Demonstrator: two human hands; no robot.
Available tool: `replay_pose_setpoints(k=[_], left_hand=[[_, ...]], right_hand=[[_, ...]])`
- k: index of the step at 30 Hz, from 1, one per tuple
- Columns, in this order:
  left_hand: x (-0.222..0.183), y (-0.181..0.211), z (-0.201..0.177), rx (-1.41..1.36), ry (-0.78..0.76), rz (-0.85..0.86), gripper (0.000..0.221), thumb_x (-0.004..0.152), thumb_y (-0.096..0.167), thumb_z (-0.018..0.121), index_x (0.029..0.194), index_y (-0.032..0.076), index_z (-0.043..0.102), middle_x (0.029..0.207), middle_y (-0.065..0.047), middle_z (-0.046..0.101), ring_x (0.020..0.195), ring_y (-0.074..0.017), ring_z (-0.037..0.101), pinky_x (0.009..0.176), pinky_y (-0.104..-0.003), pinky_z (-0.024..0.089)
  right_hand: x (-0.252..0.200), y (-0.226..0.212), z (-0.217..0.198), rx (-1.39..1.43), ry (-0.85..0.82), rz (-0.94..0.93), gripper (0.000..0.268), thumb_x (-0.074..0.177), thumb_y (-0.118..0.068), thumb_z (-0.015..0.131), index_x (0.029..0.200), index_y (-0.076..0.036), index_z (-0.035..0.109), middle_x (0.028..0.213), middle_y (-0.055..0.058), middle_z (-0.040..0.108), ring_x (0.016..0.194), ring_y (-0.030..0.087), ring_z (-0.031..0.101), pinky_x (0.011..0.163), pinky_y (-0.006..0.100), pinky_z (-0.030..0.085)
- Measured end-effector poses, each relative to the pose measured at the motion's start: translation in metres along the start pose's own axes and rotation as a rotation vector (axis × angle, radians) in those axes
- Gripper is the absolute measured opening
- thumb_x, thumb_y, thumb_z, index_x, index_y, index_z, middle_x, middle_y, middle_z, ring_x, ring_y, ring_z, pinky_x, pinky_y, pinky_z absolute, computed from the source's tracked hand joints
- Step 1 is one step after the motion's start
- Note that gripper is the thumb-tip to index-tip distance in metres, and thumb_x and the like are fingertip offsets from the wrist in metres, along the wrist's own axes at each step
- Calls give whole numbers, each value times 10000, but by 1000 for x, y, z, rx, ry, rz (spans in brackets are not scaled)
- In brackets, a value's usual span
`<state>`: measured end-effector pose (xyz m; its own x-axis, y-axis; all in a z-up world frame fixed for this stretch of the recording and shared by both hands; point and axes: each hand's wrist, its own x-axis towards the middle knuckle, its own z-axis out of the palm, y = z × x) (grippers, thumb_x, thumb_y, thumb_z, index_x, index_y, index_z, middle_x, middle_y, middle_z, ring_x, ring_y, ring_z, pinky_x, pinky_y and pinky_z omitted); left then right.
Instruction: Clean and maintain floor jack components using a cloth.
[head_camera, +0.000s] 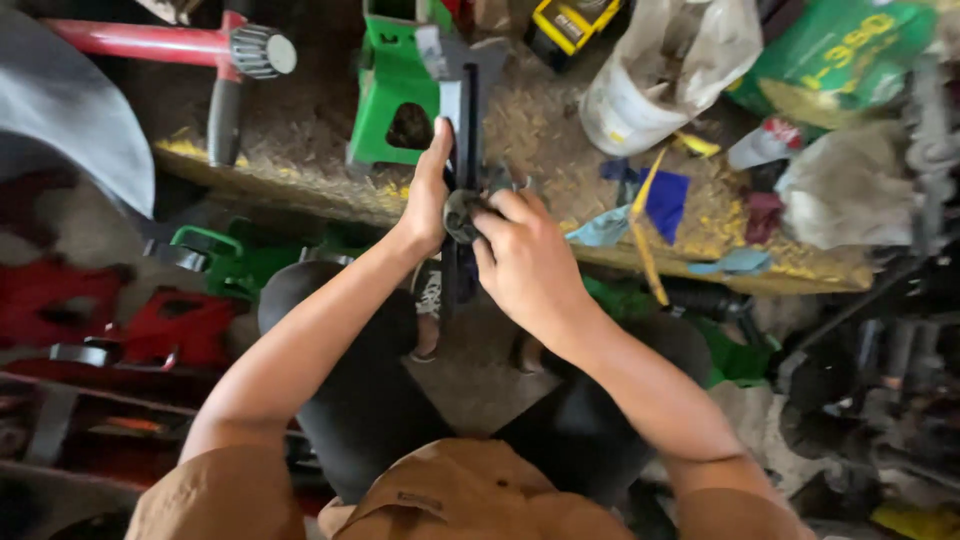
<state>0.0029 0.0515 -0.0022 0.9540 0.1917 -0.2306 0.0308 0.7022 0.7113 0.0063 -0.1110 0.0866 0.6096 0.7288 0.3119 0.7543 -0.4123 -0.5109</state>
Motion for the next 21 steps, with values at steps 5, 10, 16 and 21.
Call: replay_pose_setpoints(k=[5,10,16,21], left_hand=[[11,-45,-27,-228,-299,85,608,1245,564,392,1169,22,655,1116,-95,703,1095,-215,638,1025,-396,510],[3,-48,20,-292,85,14,481,1035,443,421,1281,112,667,1301,-48,689,1208,-173,631,1151,-335,422],[-2,-2,19,-496,112,-349,825,913,734,291,979,-20,619,971,-215,716,893,-356,693,882,-494,563],[-10,-24,2,-294,-123,-170,742,1002,718,331,969,27,600,855,-203,671,826,-369,674,815,-482,565]], right_hand=[[26,17,4,-10,252,-99,366,812,31,719,1177,6,712,1186,168,646,1141,393,619,1005,446,519],[39,27,-10,-27,323,-80,382,884,11,746,1264,-13,721,1198,130,666,1130,340,635,1045,434,520],[-17,-3,-26,97,-69,-15,311,781,-67,780,1080,6,737,1065,152,685,1015,348,654,905,423,546],[-8,17,-47,187,-297,-98,316,755,-90,802,1057,-7,761,1009,137,719,955,344,697,897,427,560]])
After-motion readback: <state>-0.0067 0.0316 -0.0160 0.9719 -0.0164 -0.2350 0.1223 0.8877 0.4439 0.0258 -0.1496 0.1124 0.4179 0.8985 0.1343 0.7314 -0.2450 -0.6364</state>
